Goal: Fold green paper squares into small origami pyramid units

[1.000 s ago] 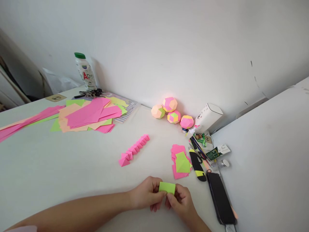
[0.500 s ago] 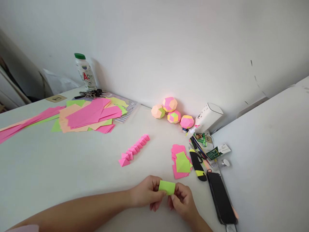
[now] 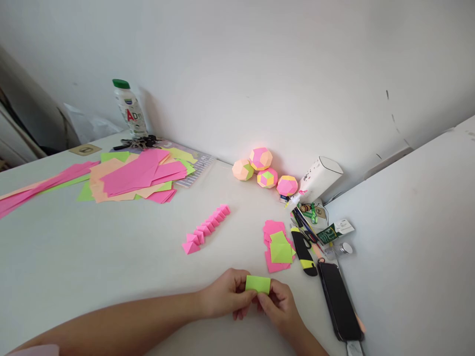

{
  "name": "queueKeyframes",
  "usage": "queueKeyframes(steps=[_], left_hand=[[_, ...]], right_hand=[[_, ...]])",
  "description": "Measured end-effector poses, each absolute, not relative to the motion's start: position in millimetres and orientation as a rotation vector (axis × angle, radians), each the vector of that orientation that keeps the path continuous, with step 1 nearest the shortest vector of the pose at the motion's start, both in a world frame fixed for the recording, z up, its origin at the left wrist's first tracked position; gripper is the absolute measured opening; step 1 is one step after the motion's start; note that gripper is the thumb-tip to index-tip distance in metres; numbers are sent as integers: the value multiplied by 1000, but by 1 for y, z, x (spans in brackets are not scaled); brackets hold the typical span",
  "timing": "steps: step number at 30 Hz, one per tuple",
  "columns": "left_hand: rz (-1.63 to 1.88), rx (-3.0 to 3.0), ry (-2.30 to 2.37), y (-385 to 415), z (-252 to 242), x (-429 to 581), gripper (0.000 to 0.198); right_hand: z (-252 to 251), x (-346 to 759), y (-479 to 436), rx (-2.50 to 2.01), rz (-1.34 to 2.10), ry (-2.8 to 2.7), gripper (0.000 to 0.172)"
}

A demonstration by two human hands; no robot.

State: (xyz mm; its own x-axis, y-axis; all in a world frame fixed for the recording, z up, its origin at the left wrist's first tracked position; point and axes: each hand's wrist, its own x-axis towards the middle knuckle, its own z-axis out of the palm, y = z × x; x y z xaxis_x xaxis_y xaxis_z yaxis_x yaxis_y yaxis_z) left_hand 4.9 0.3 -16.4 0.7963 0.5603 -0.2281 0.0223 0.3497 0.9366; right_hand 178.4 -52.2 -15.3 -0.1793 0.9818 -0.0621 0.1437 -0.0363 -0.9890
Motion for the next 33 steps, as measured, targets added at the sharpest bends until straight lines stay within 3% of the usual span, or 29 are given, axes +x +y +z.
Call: queueKeyframes(steps=[12,21,33], left_hand=[[499,937,607,3,-18,7,26],[574,909,567,4,-15,5,37],[560,947,491,3,-18,3,39]], right_hand=[[-23,183,-54,-1274,1323,-1205,31],[-16,176,-53,-1378,992,-1587,27],[-19,176,-54,-1367,941,-1564,21]])
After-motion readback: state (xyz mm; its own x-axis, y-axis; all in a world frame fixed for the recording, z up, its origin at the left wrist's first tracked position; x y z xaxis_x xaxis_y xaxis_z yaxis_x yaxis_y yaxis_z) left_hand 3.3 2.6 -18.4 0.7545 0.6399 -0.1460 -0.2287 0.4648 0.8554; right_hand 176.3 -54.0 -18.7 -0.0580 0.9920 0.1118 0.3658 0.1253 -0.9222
